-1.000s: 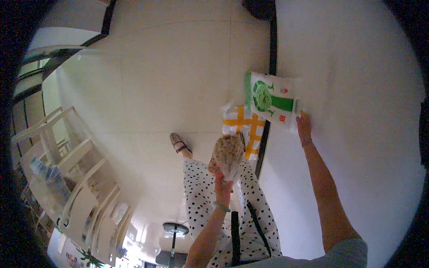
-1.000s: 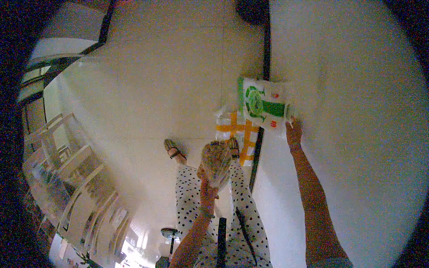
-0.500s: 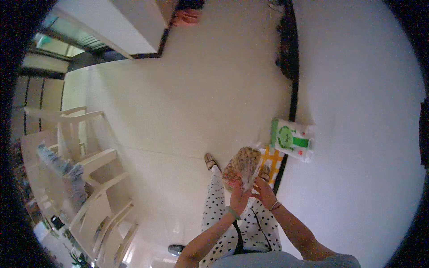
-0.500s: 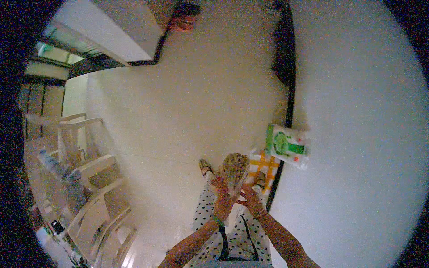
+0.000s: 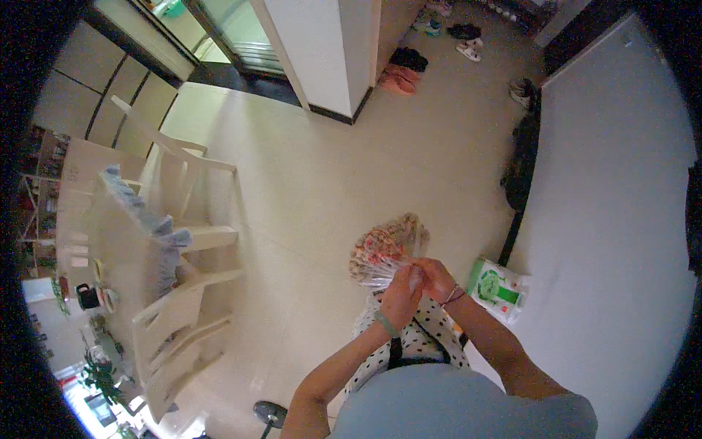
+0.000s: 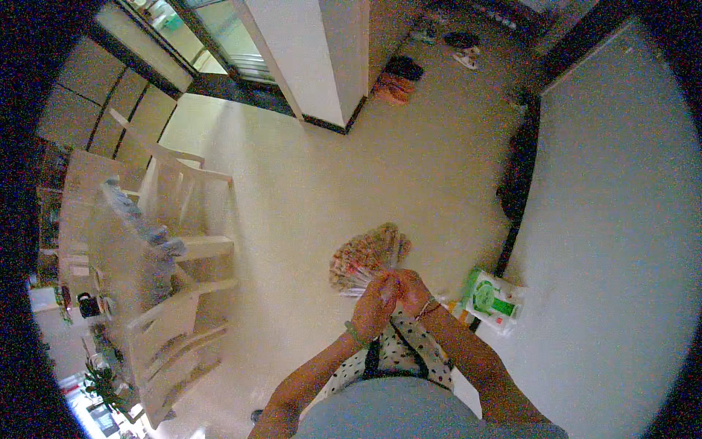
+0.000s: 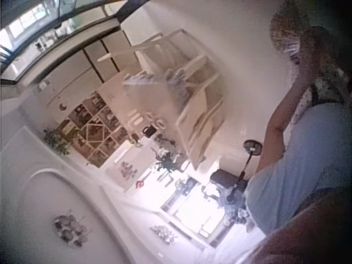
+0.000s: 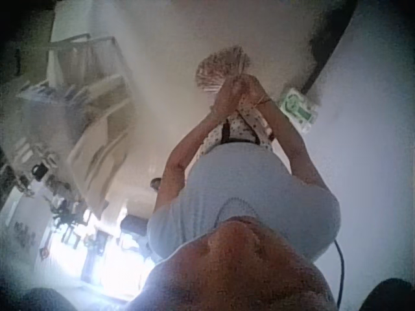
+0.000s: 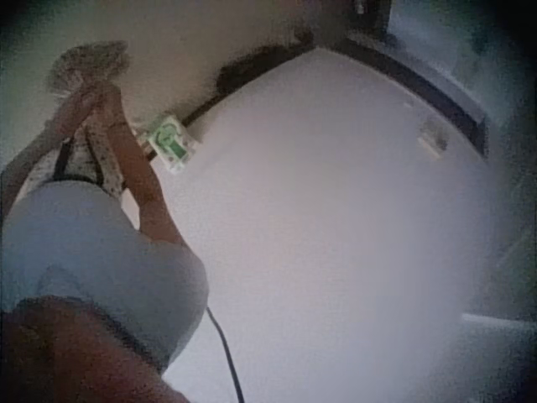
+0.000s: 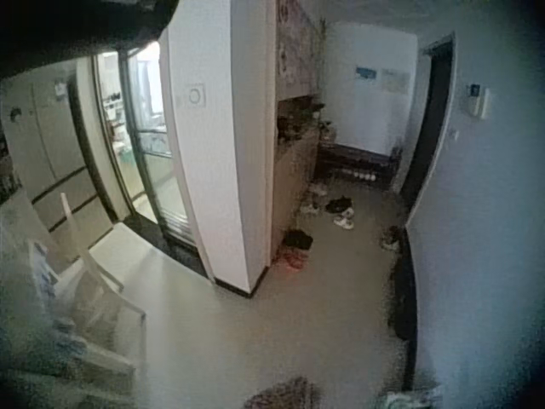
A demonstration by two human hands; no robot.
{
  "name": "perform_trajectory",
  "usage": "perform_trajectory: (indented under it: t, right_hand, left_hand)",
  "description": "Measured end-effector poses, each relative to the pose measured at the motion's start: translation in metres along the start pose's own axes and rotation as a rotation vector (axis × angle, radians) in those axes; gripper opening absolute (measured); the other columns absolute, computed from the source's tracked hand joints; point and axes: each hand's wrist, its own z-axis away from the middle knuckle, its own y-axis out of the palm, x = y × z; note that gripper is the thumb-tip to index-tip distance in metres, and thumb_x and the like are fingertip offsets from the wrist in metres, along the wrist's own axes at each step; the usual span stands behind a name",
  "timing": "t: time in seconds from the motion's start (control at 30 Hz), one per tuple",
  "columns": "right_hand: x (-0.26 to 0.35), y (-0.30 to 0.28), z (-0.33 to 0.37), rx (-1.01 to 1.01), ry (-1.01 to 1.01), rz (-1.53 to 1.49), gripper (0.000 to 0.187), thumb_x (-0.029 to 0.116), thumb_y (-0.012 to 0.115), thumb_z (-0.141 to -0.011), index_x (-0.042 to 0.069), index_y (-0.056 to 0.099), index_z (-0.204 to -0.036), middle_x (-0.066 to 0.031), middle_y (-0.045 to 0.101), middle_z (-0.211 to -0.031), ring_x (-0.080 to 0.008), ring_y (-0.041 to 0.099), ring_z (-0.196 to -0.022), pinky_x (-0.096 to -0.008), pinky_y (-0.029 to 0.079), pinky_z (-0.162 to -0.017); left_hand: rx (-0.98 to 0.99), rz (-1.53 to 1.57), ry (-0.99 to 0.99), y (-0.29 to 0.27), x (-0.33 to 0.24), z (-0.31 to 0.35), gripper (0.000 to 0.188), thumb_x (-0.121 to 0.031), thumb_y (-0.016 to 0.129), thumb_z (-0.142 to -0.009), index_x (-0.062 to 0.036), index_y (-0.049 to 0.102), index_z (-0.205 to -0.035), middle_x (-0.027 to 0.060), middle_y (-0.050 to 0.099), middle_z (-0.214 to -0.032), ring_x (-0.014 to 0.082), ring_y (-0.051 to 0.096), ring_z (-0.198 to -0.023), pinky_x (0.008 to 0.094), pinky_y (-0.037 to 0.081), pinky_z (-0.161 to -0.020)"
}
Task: The person picks up a bag of nuts from the floor, walks to the kitchen, and opens the bag. They then move to a metal storage rack, where they rearrange various food items, including bread and packaged goods, before placing the opened bag of nuts on the floor.
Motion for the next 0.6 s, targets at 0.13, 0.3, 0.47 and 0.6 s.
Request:
perform_trajectory:
  t: [0.13, 0.3, 0.47, 0.6]
  right_hand:
    - [0.034, 0.016, -0.037, 0.013, -0.359, 1.487, 0.021, 0.018, 0.056, -0.088, 0.007, 0.066, -0.103, -0.0109, 0.066, -0.087, -0.0213, 0.061, -0.080, -0.0310, 0.048, -0.073]
    - [0.046, -0.039, -0.130, -0.157, -0.420, 1.358, 0.011, 0.005, 0.056, -0.082, 0.004, 0.061, -0.092, -0.0037, 0.061, -0.086, -0.0145, 0.057, -0.069, -0.0266, 0.044, -0.056]
    - [0.100, 0.049, -0.203, -0.337, -0.099, 0.898, 0.022, 0.016, 0.058, -0.084, 0.002, 0.064, -0.099, -0.0066, 0.065, -0.097, -0.0211, 0.061, -0.091, -0.0348, 0.050, -0.077]
    - [0.134, 0.131, -0.296, -0.198, -0.005, 0.712, 0.022, 0.014, 0.058, -0.082, 0.000, 0.064, -0.098, -0.0063, 0.065, -0.091, -0.0188, 0.062, -0.086, -0.0319, 0.050, -0.075]
  left_hand:
    - [-0.052, -0.017, 0.094, -0.008, 0.014, -0.030, 0.038, -0.014, 0.058, -0.089, -0.0006, 0.049, -0.123, 0.0234, 0.060, -0.110, 0.0380, 0.060, -0.097, 0.0435, 0.048, -0.083]
    - [0.105, 0.020, -0.013, -0.070, -0.020, -0.099, 0.043, -0.014, 0.061, -0.087, -0.0079, 0.051, -0.128, 0.0165, 0.065, -0.095, 0.0272, 0.064, -0.072, 0.0385, 0.051, -0.068]
    - [0.020, 0.332, -0.067, -0.137, -0.036, -0.143, 0.034, -0.013, 0.057, -0.092, -0.0078, 0.055, -0.126, 0.0133, 0.065, -0.090, 0.0167, 0.063, -0.071, 0.0293, 0.050, -0.065]
    - [-0.368, 0.683, -0.125, -0.206, -0.007, -0.183, 0.027, -0.015, 0.057, -0.093, -0.0061, 0.060, -0.118, 0.0052, 0.065, -0.102, 0.0129, 0.062, -0.083, 0.0267, 0.051, -0.071]
